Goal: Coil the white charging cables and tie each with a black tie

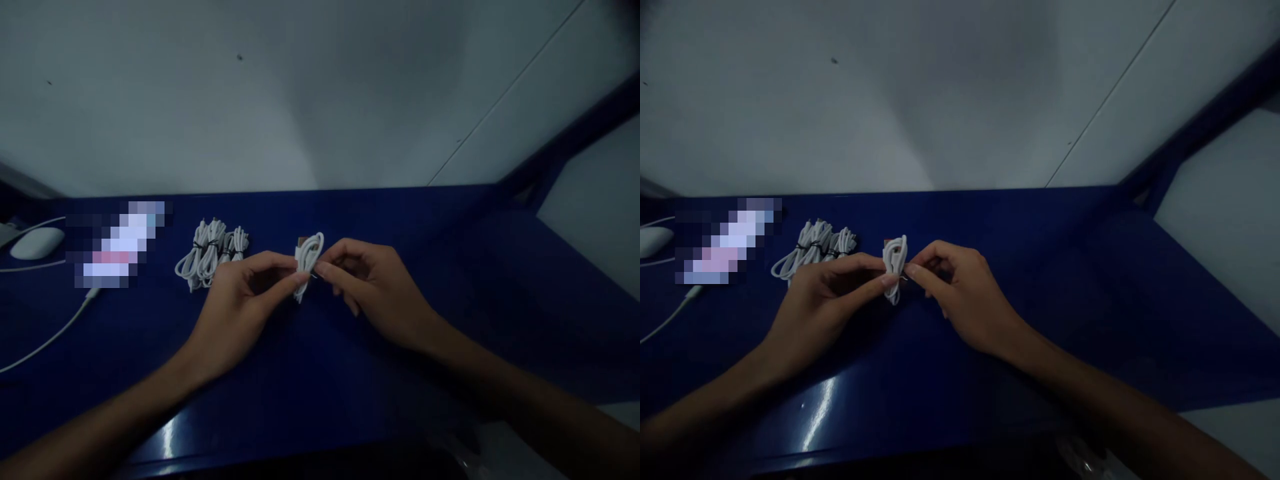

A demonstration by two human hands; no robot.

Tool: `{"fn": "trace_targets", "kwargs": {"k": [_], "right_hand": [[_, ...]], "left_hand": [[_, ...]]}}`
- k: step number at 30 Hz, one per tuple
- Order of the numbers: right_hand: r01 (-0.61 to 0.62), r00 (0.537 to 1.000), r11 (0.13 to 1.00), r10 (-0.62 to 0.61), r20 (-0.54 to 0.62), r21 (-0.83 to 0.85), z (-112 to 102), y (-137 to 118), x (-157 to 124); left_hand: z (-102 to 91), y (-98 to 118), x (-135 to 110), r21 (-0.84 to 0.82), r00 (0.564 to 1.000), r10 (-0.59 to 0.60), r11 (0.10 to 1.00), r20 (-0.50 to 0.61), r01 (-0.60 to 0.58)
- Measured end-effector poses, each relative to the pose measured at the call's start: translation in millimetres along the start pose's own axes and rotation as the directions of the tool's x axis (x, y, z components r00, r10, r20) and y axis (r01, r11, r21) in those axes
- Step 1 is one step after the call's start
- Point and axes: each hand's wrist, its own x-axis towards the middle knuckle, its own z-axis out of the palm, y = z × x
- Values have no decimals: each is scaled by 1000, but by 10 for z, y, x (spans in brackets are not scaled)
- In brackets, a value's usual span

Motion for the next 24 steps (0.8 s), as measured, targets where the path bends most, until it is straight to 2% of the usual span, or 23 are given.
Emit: {"fn": "trace_targets", "kwargs": {"k": [1, 2, 3, 5, 8, 13, 16, 19, 22, 24], "right_hand": [[125, 991, 986, -130, -44, -109, 5, 10, -3], [247, 962, 945, -266, -65, -216, 9, 24, -4], [352, 919, 883, -389, -65, -311, 11, 40, -2], [481, 832, 756, -554, -41, -444, 11, 76, 9], [549, 756, 643, -655, -11, -535, 3, 117, 31], [593, 696, 539, -716, 45, -598, -14, 145, 46], [591, 689, 496, -720, 79, -637, -17, 155, 50], [590, 705, 517, -705, 83, -620, 0, 141, 48], [564, 759, 633, -650, 33, -530, 36, 91, 33], [498, 827, 752, -561, -23, -432, 59, 56, 15]], "left_hand": [[-3, 16, 15, -46, 999, -51, 998, 0, 51], [-8, 31, 30, -87, 996, -88, 992, 1, 88], [-12, 42, 44, -123, 993, -115, 986, 8, 115], [-21, 50, 63, -183, 989, -143, 972, 33, 146], [-28, 37, 68, -233, 985, -150, 958, 79, 165], [-19, 27, 55, -210, 988, -144, 966, 56, 152], [-13, 30, 52, -192, 990, -132, 971, 55, 140], [-13, 22, 47, -184, 991, -127, 974, 50, 134], [-15, 17, 39, -195, 992, -118, 973, 52, 126], [-13, 24, 34, -209, 992, -108, 970, 67, 120]]}}
